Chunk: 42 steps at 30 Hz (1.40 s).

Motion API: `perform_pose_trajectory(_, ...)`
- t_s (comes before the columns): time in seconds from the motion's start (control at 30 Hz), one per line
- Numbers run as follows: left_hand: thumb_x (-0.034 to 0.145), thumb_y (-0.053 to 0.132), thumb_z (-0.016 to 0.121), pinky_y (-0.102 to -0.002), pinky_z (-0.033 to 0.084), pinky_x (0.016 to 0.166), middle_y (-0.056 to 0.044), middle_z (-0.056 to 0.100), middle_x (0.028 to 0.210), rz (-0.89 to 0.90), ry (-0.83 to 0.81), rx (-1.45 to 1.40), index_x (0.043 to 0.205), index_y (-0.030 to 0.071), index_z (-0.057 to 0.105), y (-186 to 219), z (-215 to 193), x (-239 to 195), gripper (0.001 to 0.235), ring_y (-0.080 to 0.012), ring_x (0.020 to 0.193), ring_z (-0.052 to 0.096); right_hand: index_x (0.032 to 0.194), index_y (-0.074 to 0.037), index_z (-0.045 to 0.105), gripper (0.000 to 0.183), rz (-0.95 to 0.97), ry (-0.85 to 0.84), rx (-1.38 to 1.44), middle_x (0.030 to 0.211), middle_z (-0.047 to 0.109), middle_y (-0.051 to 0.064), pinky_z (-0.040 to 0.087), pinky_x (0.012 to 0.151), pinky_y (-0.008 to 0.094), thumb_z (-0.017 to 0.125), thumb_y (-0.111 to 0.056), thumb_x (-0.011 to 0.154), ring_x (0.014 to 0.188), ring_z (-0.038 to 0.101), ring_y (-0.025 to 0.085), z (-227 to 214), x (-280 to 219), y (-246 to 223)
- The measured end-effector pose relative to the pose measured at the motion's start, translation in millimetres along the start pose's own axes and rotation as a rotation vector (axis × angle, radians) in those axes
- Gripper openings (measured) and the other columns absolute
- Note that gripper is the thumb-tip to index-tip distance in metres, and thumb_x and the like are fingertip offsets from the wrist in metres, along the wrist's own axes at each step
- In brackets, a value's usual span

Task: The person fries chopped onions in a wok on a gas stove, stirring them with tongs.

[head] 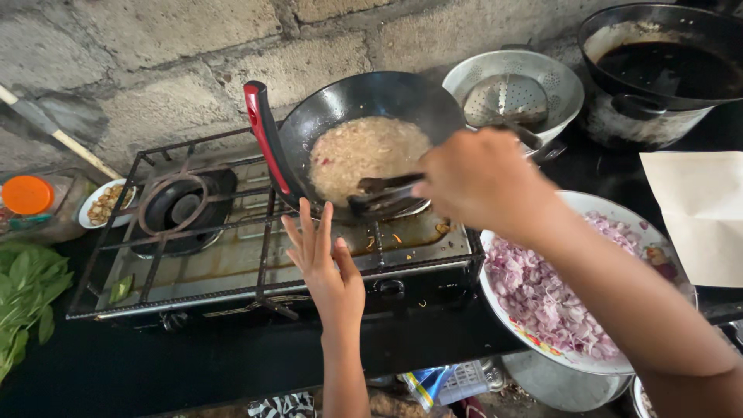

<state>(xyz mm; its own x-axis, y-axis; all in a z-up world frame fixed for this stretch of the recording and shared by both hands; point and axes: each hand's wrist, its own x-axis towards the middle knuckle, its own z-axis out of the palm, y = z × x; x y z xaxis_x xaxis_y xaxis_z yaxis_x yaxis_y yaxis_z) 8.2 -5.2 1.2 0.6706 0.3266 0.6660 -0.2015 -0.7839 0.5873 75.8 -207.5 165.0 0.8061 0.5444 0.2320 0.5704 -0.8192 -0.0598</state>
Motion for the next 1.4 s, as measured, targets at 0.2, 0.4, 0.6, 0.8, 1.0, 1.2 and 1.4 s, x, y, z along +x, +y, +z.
perform_pose_trajectory(0.2, 0.099, 0.002, 0.049, -0.076, 0.011, 0.119, -0.012, 0.032, 0.169, -0.005, 0.002, -0.007, 0.149, 0.017, 0.056, 4.7, 3.2, -2.1, 0.052, -0.0486, 0.159, 0.014, 0.089, -0.004, 0.074, 0.022, -0.065, 0.137, 0.091, 0.081, 0.072, 0.02, 0.058, 0.066, 0.051, 0.068, -0.025, 0.087, 0.076, 0.074, 0.04, 83.1, 42.6, -21.0)
perform_pose_trajectory(0.4, 0.102, 0.005, 0.049, -0.076, 0.011, 0.118, -0.013, 0.031, 0.169, -0.012, 0.005, 0.01, 0.148, 0.017, 0.055, 3.3, 1.6, -1.4, 0.049, -0.0485, 0.159, 0.014, 0.097, 0.0, 0.071, 0.018, -0.086, 0.342, -0.041, 0.089, 0.073, 0.021, 0.06, 0.059, 0.047, 0.062, -0.01, 0.086, 0.074, 0.076, 0.038, 153.5, 91.5, -3.8)
perform_pose_trajectory(0.6, 0.101, 0.005, 0.049, -0.076, 0.011, 0.119, -0.011, 0.032, 0.169, -0.022, 0.001, 0.02, 0.148, 0.017, 0.055, 4.7, 3.5, -1.8, 0.049, -0.0473, 0.159, 0.014, 0.085, -0.007, 0.074, 0.012, -0.008, 0.406, -0.184, 0.085, 0.074, 0.017, 0.059, 0.063, 0.049, 0.066, -0.017, 0.085, 0.078, 0.076, 0.036, 157.1, 99.1, 41.7)
perform_pose_trajectory(0.8, 0.104, 0.005, 0.047, -0.076, 0.01, 0.118, -0.01, 0.032, 0.169, -0.019, -0.016, 0.005, 0.149, 0.018, 0.054, 9.7, 5.6, -3.0, 0.047, -0.0469, 0.159, 0.013, 0.085, -0.005, 0.076, 0.035, 0.159, 0.193, 0.013, 0.08, 0.073, 0.022, 0.058, 0.071, 0.052, 0.074, -0.04, 0.085, 0.079, 0.073, 0.043, 91.8, 65.9, 55.5)
perform_pose_trajectory(1.0, 0.103, 0.006, 0.048, -0.075, 0.01, 0.12, -0.01, 0.032, 0.169, 0.014, -0.018, -0.009, 0.149, 0.018, 0.054, 15.1, 11.1, -7.2, 0.048, -0.0464, 0.159, 0.013, 0.091, -0.017, 0.083, 0.024, 0.093, 0.066, 0.14, 0.079, 0.075, 0.017, 0.058, 0.077, 0.051, 0.071, -0.037, 0.089, 0.078, 0.072, 0.041, 50.7, 41.7, 50.3)
perform_pose_trajectory(1.2, 0.099, 0.002, 0.05, -0.074, 0.009, 0.12, -0.007, 0.032, 0.169, -0.038, -0.014, -0.047, 0.159, 0.014, 0.037, 13.8, 3.3, -6.8, 0.062, -0.0449, 0.159, 0.014, 0.096, -0.023, 0.084, 0.022, -0.004, 0.065, 0.183, 0.082, 0.078, 0.011, 0.059, 0.078, 0.048, 0.068, -0.036, 0.089, 0.077, 0.074, 0.035, 7.3, 12.7, 46.6)
perform_pose_trajectory(1.4, 0.1, 0.001, 0.051, -0.073, 0.008, 0.121, -0.007, 0.034, 0.168, -0.033, -0.016, -0.044, 0.159, 0.014, 0.037, 15.0, 7.5, -9.8, 0.062, -0.0447, 0.16, 0.013, 0.092, -0.015, 0.081, 0.025, 0.074, 0.046, 0.02, 0.081, 0.074, 0.017, 0.057, 0.075, 0.051, 0.071, -0.038, 0.088, 0.08, 0.073, 0.04, 28.3, 12.2, 37.3)
